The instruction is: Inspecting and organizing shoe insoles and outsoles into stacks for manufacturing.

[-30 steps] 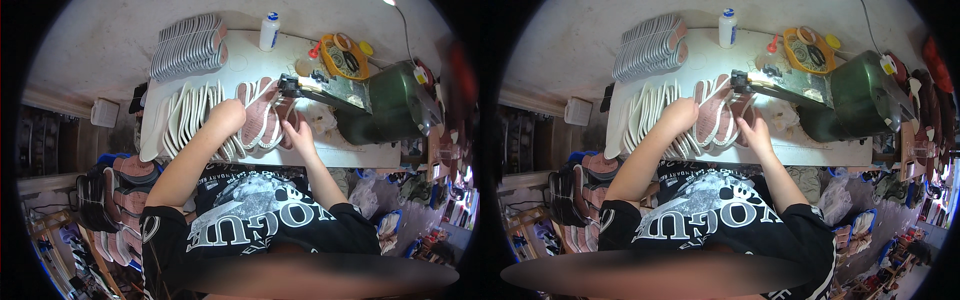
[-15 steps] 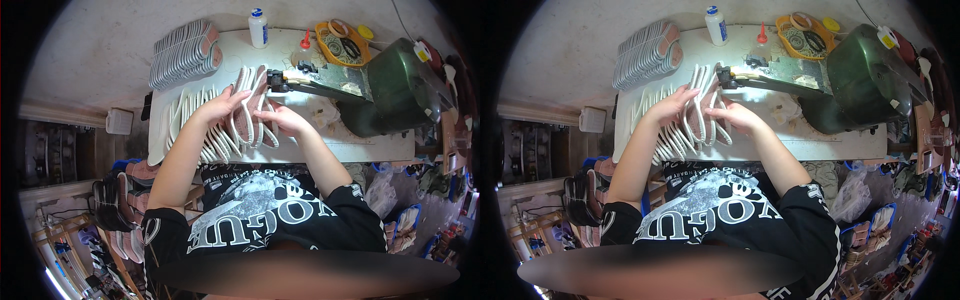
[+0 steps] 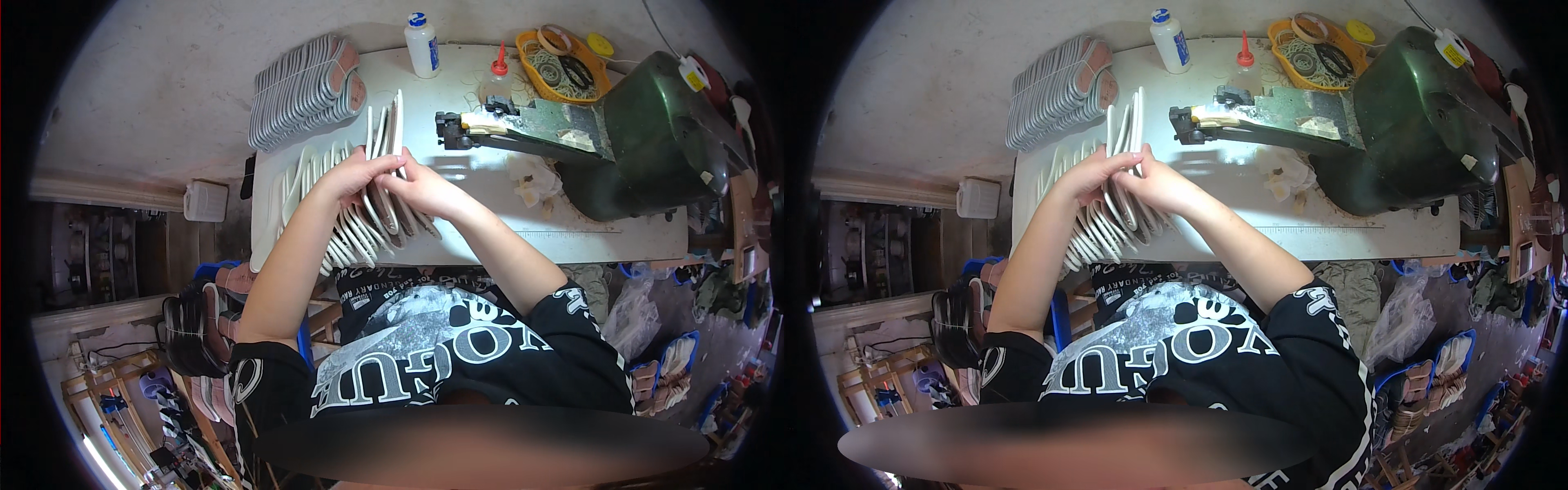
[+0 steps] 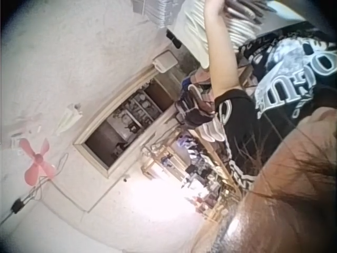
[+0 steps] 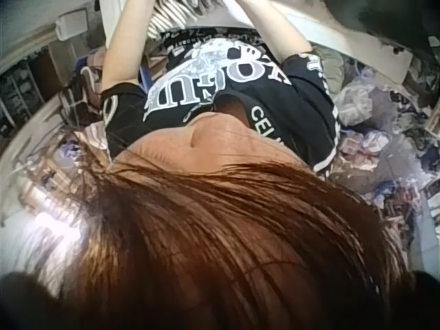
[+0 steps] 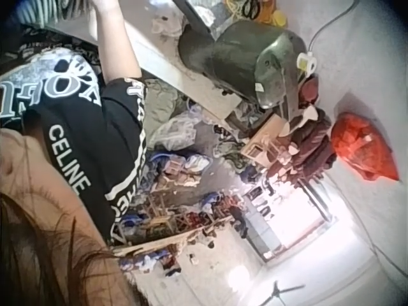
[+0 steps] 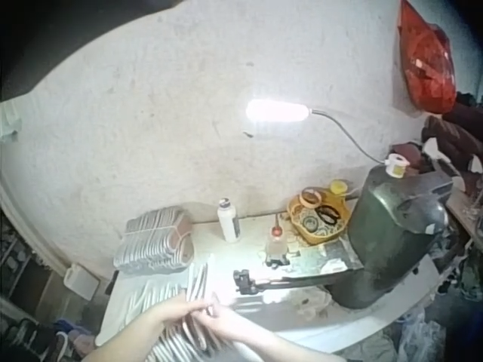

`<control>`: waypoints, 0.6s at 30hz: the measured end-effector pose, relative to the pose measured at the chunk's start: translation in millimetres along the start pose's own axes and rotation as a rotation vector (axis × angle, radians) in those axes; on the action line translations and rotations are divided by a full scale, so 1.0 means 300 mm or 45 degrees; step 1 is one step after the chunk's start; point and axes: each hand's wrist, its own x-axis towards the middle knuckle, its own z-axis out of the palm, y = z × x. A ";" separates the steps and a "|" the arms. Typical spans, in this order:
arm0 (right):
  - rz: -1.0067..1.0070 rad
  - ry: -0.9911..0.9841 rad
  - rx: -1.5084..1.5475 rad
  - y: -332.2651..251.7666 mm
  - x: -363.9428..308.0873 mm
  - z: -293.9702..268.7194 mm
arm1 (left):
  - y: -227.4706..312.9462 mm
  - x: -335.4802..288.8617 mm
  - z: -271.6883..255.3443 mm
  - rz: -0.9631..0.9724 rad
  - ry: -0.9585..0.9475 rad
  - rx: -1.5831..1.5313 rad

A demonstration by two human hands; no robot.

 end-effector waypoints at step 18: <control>0.464 -0.110 -0.208 0.056 -0.055 -0.017 | -0.071 -0.001 -0.104 -0.027 0.038 -0.307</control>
